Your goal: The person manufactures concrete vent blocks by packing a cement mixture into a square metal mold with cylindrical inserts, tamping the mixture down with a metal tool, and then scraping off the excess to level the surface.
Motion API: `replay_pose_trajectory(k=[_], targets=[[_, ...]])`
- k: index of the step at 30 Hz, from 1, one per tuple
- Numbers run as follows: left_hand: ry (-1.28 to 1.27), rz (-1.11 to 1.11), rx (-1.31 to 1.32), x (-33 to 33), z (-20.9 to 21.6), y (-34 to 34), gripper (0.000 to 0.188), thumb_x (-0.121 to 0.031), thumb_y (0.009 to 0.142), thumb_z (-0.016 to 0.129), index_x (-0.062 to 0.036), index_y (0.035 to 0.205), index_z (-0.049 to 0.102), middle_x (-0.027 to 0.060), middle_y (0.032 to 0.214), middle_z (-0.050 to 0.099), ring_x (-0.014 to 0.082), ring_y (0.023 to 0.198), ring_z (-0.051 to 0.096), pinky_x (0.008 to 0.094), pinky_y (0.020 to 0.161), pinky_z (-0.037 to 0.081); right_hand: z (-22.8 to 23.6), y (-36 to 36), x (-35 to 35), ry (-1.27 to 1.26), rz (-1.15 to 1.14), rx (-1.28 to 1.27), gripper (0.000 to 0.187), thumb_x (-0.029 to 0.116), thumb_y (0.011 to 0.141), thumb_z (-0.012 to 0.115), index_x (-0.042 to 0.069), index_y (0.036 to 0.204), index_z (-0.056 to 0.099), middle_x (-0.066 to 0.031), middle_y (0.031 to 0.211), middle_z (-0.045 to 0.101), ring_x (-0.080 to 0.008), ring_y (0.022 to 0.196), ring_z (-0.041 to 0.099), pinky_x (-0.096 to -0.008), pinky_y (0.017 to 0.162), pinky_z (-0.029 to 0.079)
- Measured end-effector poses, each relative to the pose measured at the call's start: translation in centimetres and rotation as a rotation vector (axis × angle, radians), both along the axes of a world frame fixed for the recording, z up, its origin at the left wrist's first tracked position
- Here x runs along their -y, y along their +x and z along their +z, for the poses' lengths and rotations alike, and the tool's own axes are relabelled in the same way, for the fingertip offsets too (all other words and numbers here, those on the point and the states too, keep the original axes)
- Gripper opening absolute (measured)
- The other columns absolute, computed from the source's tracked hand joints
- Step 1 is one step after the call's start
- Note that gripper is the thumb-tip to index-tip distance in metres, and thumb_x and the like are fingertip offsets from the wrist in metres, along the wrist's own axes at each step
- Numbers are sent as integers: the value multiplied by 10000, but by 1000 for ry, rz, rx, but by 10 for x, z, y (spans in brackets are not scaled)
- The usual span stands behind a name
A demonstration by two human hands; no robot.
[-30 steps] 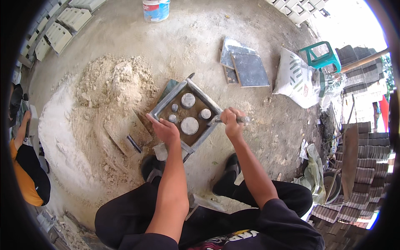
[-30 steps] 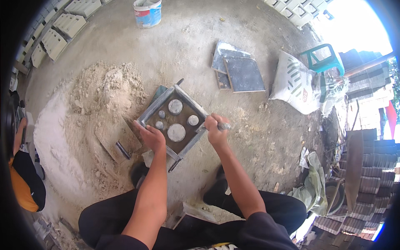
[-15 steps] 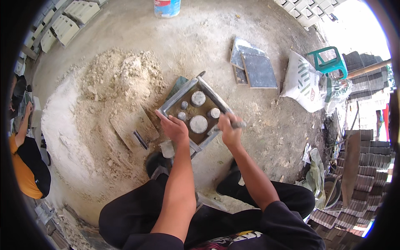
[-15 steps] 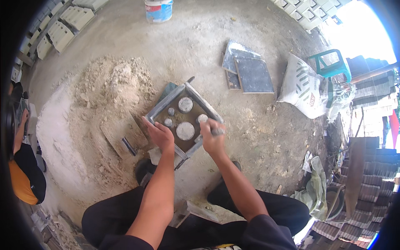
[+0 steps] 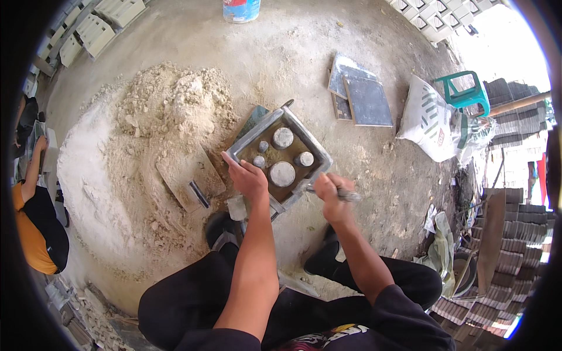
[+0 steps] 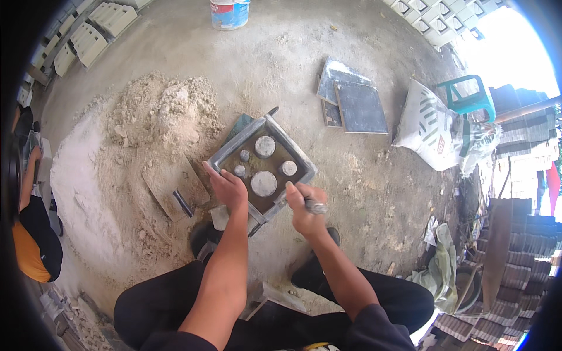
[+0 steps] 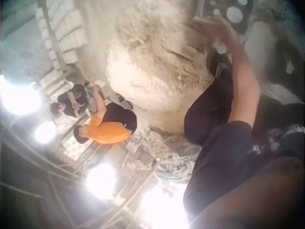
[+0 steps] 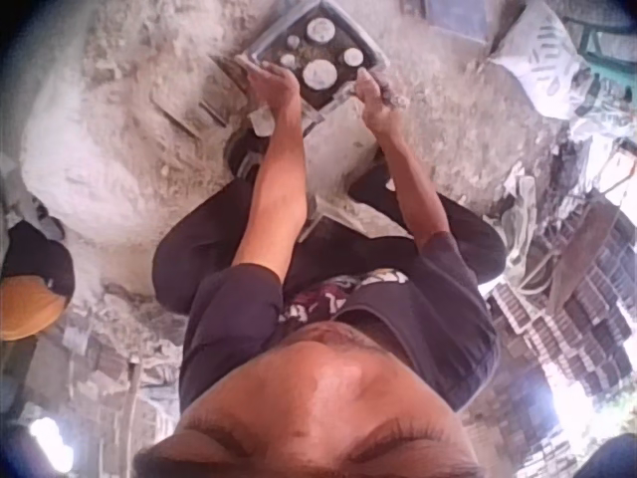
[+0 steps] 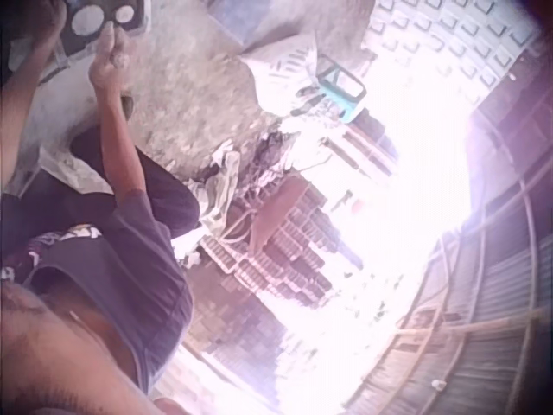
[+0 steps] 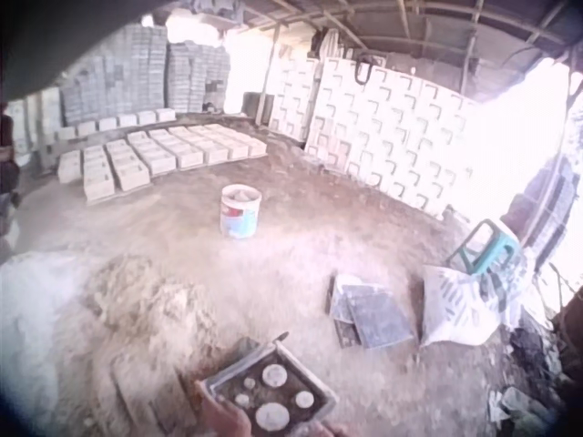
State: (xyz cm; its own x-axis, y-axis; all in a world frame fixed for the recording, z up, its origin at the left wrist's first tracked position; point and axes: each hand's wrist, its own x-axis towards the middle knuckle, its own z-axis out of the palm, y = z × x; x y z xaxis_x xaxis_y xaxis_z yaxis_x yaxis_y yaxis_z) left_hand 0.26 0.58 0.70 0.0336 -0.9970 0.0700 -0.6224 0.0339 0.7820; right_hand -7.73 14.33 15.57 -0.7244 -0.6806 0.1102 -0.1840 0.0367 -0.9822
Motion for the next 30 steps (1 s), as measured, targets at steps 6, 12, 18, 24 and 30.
replay_pose_trajectory(k=[6, 12, 18, 24, 30], targets=[[97, -7, -61, 4, 12, 1, 574, -156, 949, 338, -46, 1480, 150, 313, 1290, 458, 460, 1130, 488, 517, 931, 412, -15, -21, 10, -212, 20, 187, 409, 192, 1005, 454, 75, 613, 436, 8, 542, 406, -76, 520, 354, -268, 483, 277], [121, -7, -25, 0, 12, -1, 571, -150, 951, 338, -45, 1480, 148, 310, 1289, 464, 455, 1114, 505, 515, 935, 415, 38, -55, -4, -471, -31, 92, 402, 289, 1032, 392, 71, 694, 379, -41, 607, 443, -108, 523, 365, -267, 497, 314], [47, -22, -34, 3, 1, -2, 568, -144, 947, 334, -19, 1472, 156, 318, 1271, 473, 461, 1098, 513, 516, 920, 413, 49, -63, 15, -526, -230, -19, 397, 296, 1013, 453, 65, 699, 382, -27, 603, 434, -82, 526, 388, -244, 465, 306], [91, -29, -27, 2, 6, -4, 575, -139, 939, 334, -13, 1471, 158, 325, 1299, 450, 465, 1132, 491, 507, 937, 405, 11, -72, 32, -343, -260, -118, 389, 276, 998, 494, 63, 680, 420, 15, 581, 447, -52, 524, 394, -237, 472, 318], [55, -20, -34, 0, 8, -9, 586, -134, 933, 341, -14, 1474, 150, 327, 1322, 429, 466, 1152, 478, 510, 954, 391, -46, -72, 34, -112, -315, -435, 415, 246, 989, 506, 69, 622, 427, 24, 559, 451, -51, 523, 393, -244, 469, 308]])
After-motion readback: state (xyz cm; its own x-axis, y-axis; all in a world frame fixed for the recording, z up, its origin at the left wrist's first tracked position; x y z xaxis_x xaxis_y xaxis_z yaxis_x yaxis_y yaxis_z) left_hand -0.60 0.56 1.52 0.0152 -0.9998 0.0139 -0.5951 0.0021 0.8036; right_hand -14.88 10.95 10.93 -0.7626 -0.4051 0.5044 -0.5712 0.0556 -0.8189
